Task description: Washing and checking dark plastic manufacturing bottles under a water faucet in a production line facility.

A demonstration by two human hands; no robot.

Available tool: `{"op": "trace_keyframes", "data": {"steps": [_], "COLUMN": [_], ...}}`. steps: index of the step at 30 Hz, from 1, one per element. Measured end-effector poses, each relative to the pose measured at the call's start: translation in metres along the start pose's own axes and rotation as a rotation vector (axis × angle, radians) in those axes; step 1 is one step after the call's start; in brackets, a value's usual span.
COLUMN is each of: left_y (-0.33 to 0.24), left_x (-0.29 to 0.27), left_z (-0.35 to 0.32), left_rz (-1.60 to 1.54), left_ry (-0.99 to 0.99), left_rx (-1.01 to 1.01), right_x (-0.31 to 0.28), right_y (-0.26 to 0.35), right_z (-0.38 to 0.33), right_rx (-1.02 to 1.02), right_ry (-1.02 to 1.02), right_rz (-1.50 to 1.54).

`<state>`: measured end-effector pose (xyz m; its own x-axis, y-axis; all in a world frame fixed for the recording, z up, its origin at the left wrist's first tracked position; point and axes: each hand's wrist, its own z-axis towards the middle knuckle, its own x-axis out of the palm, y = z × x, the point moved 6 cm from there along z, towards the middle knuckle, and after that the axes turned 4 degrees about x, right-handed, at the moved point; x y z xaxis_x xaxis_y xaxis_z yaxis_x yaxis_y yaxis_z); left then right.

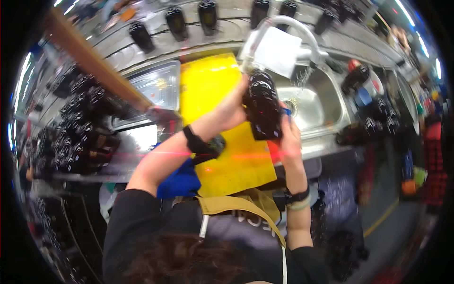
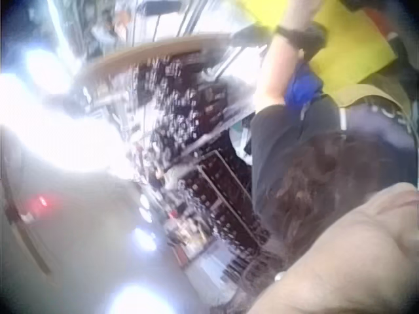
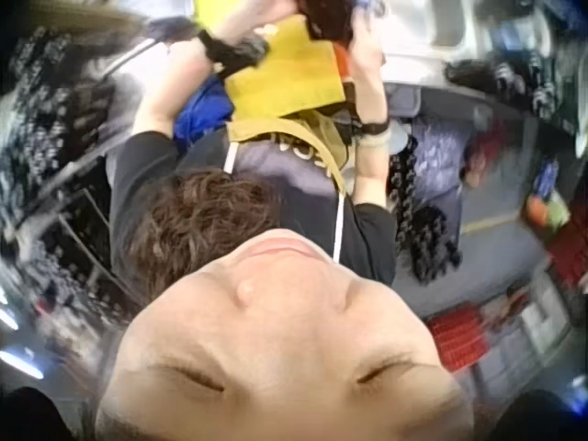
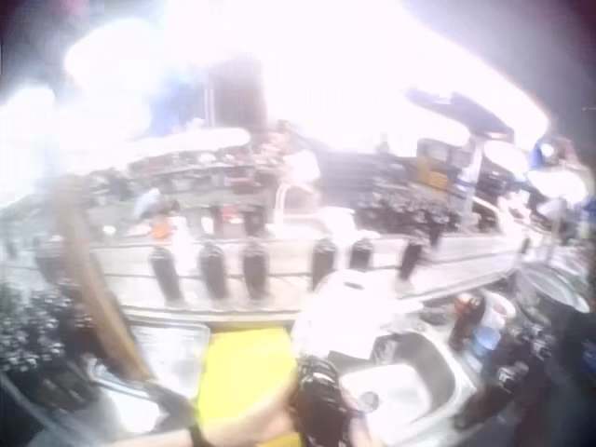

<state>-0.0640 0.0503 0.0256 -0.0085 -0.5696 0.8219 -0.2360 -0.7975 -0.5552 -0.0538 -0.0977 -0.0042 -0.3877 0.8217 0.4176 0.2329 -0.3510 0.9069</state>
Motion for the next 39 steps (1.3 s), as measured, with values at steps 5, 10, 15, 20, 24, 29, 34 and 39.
{"op": "trace_keyframes", "data": {"steps": [5,10,15,20,24,29,34,39], "left_y": [0.005,-0.037,-0.09,-0.143,-0.182,-0.226,-0.251,-0.261], "left_x": [-0.014,0.016,0.015,-0.033,-0.083,-0.131,-0.189,-0.217], "left_z": [-0.014,-0.093,-0.191,-0.272,-0.306,-0.281,-0.23,-0.214], "left_rz": [0.302,0.642,0.713,0.709,0.909,0.959,1.309,1.281], "left_ry": [-0.278,-0.177,-0.234,-0.548,-0.954,-0.991,-1.22,-1.313], "left_rx": [0.227,0.483,0.594,0.869,1.142,1.272,1.206,1.22], "right_x": [0.009,0.017,0.003,0.002,0.01,0.026,0.023,0.023], "right_y": [0.001,-0.005,-0.008,-0.014,-0.029,-0.025,-0.027,-0.029], "right_z": [-0.026,-0.03,-0.023,-0.024,-0.018,-0.026,-0.03,-0.031], "right_rx": [0.099,0.151,0.153,0.171,0.191,0.221,0.206,0.217], "right_ry": [0.091,0.069,0.058,0.033,0.092,0.07,0.004,0.058], "right_rz": [0.118,0.038,-0.03,-0.025,-0.039,-0.093,-0.121,-0.138]}}
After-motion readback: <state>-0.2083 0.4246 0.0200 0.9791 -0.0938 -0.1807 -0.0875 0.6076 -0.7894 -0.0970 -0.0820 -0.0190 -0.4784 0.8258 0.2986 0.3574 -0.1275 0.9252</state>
